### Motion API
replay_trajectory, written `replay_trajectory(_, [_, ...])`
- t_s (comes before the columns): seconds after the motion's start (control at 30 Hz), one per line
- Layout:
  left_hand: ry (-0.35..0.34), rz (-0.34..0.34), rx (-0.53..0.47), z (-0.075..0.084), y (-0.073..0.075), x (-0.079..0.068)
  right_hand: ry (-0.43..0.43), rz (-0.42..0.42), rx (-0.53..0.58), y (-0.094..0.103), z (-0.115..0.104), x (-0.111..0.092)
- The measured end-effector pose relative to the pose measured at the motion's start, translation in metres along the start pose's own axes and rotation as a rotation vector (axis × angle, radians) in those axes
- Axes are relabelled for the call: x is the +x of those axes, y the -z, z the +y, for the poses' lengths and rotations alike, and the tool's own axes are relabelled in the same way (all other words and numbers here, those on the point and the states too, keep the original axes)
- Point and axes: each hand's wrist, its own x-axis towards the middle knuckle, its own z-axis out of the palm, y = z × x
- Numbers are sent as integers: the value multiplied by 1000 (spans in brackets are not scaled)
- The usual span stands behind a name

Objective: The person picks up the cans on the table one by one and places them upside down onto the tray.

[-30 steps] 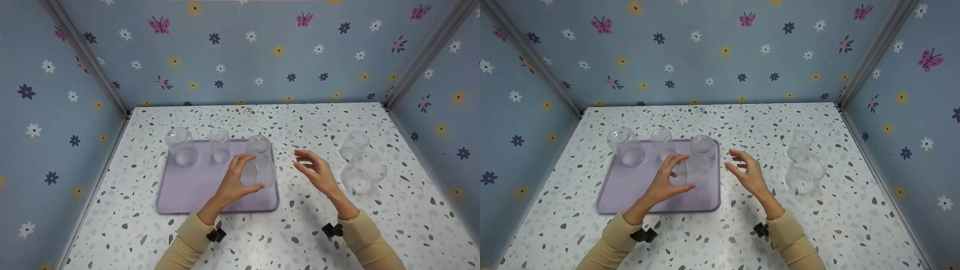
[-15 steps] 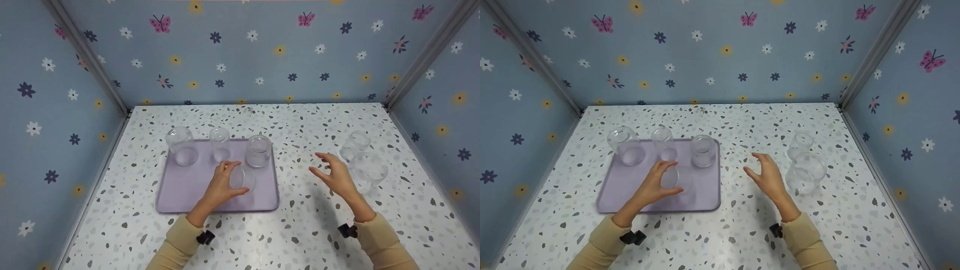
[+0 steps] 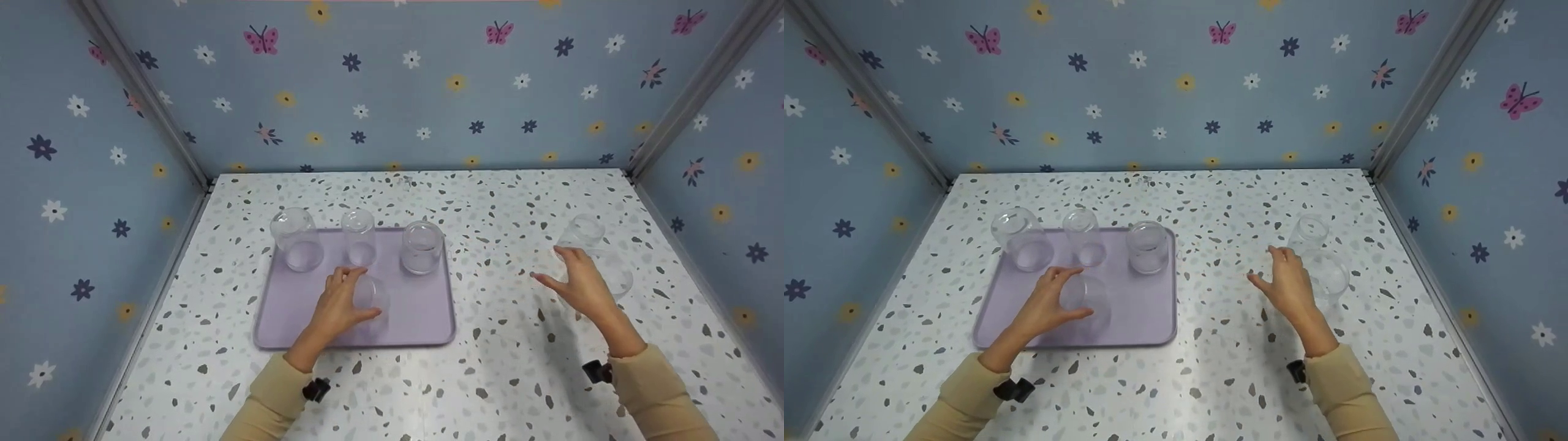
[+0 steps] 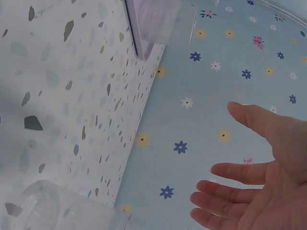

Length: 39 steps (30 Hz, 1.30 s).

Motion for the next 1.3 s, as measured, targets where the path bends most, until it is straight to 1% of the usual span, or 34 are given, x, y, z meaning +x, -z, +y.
replay_trajectory(0.13, [37,-16,39,-4,5,0,-32,5,-48,10,9,-3])
replay_trajectory(0.27, [79,-34,74,-9,11,-1,-92,-16,-108,18,17,-5])
replay_trajectory(0.4, [108,-50,107,-14,17,-1,-170,-70,-148,26,24,-6])
replay_trajectory(0.57, [157,-95,122,-18,24,-1,-247,-138,-172,32,35,-4])
replay_trajectory(0.87, [236,-147,158,-31,33,-2,-333,-183,-145,37,53,-2])
replay_trajectory(1.07, [274,-171,171,-40,42,-3,-379,-251,-140,39,61,1])
replay_trajectory(1.17, [290,-186,170,-43,45,-4,-390,-291,-123,39,64,2])
replay_trajectory(1.3, [311,-207,175,-48,49,-4,-378,-318,-88,37,67,4])
